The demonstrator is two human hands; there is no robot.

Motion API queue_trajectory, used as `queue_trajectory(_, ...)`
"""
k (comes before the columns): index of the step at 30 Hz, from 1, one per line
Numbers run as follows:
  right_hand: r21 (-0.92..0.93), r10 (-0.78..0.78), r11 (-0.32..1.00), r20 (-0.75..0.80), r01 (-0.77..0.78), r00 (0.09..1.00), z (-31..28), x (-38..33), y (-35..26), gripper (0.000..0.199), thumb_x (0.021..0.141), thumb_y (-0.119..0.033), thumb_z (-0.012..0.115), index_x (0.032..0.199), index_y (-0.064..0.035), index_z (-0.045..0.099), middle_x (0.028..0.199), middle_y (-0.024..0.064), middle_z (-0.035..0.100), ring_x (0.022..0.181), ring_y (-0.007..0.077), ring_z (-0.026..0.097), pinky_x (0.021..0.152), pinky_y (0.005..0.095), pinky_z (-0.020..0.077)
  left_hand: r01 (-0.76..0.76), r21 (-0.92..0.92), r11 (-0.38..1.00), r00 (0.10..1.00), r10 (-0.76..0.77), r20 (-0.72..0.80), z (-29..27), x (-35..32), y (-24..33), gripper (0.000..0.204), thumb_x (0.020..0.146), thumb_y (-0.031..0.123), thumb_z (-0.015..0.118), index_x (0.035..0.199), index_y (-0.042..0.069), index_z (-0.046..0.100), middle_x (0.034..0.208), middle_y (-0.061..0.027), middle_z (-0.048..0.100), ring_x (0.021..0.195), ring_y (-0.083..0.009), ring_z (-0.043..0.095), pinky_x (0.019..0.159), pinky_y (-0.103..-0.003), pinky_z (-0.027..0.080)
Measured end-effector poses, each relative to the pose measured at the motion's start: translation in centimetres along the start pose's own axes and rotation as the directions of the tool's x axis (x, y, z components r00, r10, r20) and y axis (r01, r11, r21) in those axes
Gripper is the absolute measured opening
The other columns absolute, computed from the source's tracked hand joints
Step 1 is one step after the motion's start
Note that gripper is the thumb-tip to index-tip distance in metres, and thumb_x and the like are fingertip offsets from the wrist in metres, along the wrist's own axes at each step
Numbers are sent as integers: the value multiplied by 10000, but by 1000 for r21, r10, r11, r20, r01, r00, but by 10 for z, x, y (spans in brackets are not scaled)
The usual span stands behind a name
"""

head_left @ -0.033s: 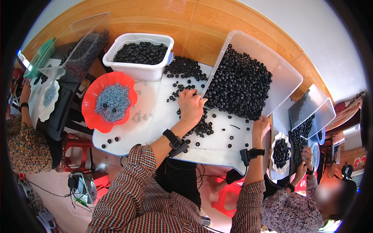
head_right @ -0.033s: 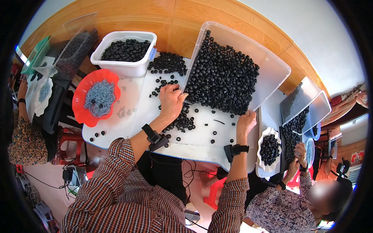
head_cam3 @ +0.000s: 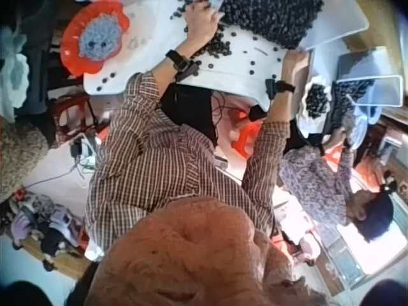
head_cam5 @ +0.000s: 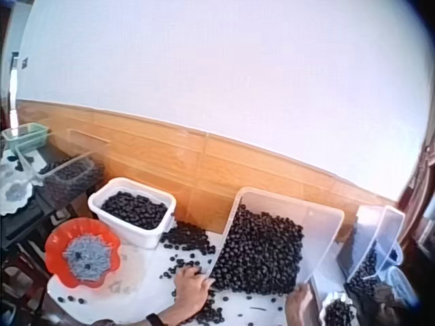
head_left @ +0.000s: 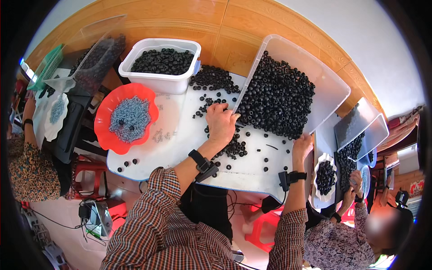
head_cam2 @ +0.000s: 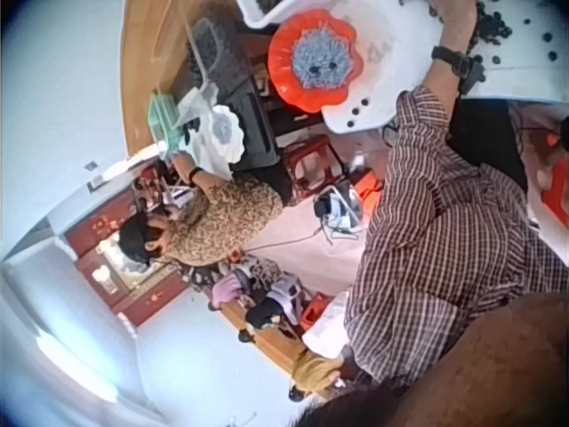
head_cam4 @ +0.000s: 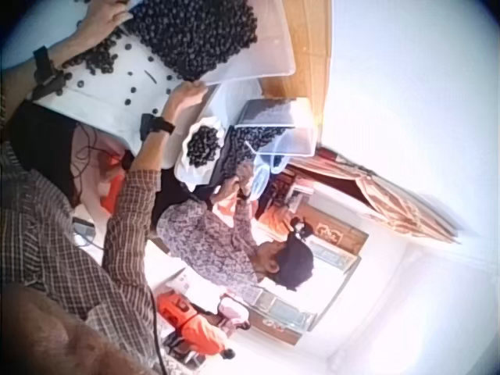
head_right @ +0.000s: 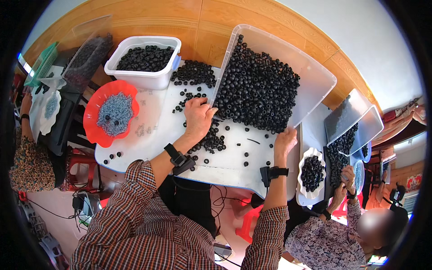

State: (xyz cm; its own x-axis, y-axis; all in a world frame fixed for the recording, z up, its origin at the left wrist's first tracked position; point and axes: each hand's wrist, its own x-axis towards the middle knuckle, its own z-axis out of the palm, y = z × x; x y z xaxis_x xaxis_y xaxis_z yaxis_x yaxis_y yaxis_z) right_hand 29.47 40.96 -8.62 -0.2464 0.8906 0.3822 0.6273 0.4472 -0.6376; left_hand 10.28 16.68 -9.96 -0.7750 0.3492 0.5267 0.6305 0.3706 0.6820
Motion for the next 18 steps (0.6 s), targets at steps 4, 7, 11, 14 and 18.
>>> queue_trajectory(4,-13,11,1000,14,-11,1000,1,7,-8,167,856,-24,503,976,52,591,765,233,624,717,364,637,678,472,487,19,-6,1000,1000,-19,20,2,2,1,197,810,190,727,864,1,707,1141,-108,596,1126,-333,440,948,-436,372)
queue_trajectory(7,-43,-22,999,27,24,999,0,9,-15,180,858,-27,504,990,60,590,769,240,627,718,365,642,681,469,492,66,-11,998,996,-65,58,2,5,3,204,823,196,721,869,-2,707,1155,-108,594,1137,-332,436,959,-442,359)
queue_trajectory(11,-26,13,1000,42,-12,999,5,12,-20,190,860,-27,503,1002,67,588,783,246,632,719,366,646,682,462,499,77,-14,997,995,-76,65,3,8,2,218,840,202,710,884,-11,704,1178,-108,585,1159,-323,423,969,-447,346)
queue_trajectory(14,-38,55,998,64,-52,996,6,17,-20,193,863,-36,507,1003,69,587,805,256,634,754,397,643,716,479,497,92,-9,996,993,-91,78,5,10,4,227,846,208,705,892,-14,703,1188,-107,580,1168,-318,416,973,-449,340)
queue_trajectory(18,-112,63,992,86,-53,994,12,28,-5,187,865,-53,508,984,71,582,850,282,634,834,445,627,773,510,479,108,-16,994,990,-106,95,6,13,7,243,844,223,706,905,-13,705,1191,-103,580,1174,-316,413,980,-459,327)
